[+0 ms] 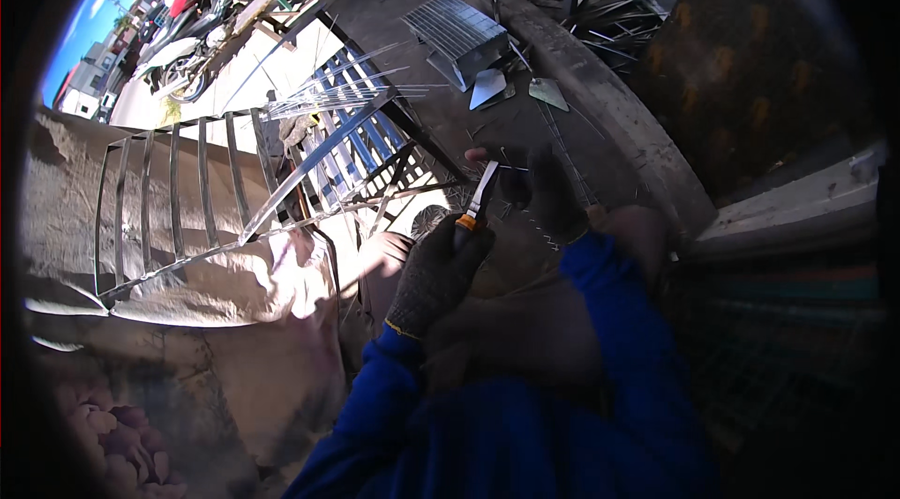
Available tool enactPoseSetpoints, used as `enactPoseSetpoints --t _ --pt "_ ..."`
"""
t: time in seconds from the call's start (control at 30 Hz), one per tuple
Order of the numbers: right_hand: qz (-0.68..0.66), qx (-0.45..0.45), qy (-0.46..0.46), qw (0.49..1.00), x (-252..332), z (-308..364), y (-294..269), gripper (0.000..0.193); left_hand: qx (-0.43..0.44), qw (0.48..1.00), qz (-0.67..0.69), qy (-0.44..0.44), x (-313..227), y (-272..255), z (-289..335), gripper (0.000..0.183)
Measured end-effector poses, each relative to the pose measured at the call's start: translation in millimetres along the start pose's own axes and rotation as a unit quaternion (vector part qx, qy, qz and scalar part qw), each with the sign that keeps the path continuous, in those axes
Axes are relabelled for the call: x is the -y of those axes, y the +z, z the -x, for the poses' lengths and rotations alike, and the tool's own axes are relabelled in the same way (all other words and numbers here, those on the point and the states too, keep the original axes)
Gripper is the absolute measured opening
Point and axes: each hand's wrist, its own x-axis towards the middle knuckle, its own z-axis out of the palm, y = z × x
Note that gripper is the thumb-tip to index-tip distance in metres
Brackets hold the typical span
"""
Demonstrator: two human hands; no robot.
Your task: The recorder is assembling a metal wire grill or rack by weaving wire through a metal frame.
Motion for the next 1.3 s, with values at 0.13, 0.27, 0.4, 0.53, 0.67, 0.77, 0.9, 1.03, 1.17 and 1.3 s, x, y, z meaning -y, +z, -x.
enactPoseSetpoints --t 0.13,0.27,0.4,0.53,0.67,0.77,0.9,1.03,1.17,1.3 --pt "0.039 -0.025 0.040 0.998 15.6 6.5 6.9 0.079 0.013 1.000 0.016 -0.023 -10.1 4.4 1.1 0.034" --pt "0.123 -0.041 0.036 0.991 13.9 6.9 10.1 0.075 0.057 0.992 0.104 -0.037 1.4 15.4 -4.2 0.025" --pt "0.150 -0.040 0.048 0.987 9.4 -0.3 9.0 0.064 0.076 0.983 0.155 -0.052 6.6 16.1 -6.6 0.017" --pt "0.251 -0.138 -0.156 0.945 -25.8 -4.8 14.6 0.055 0.089 0.965 0.242 -0.049 4.8 20.7 -2.7 0.019" --pt "0.103 -0.106 -0.027 0.989 -11.6 2.2 16.1 0.042 0.072 0.988 0.139 -0.015 1.2 23.9 -2.1 0.021" --pt "0.422 0.021 -0.141 0.895 13.3 4.1 21.4 0.033 0.053 0.995 0.084 -0.022 -1.3 18.1 9.1 0.027" --pt "0.252 -0.007 -0.127 0.959 -4.2 1.3 34.5 0.036 0.021 0.975 0.176 -0.136 8.3 20.1 18.1 0.032" --pt "0.286 -0.030 -0.184 0.940 -0.8 -5.3 43.0 0.044 0.017 0.980 0.190 -0.057 26.1 15.0 19.7 0.029" --pt "0.339 -0.005 -0.175 0.924 -6.6 -4.2 47.0 0.048 0.009 0.969 0.221 -0.109 19.1 7.7 25.7 0.026" --pt "-0.033 -0.058 -0.036 0.997 -24.0 -8.9 30.0 0.045 -0.008 0.965 0.224 -0.138 27.9 13.4 22.3 0.027"
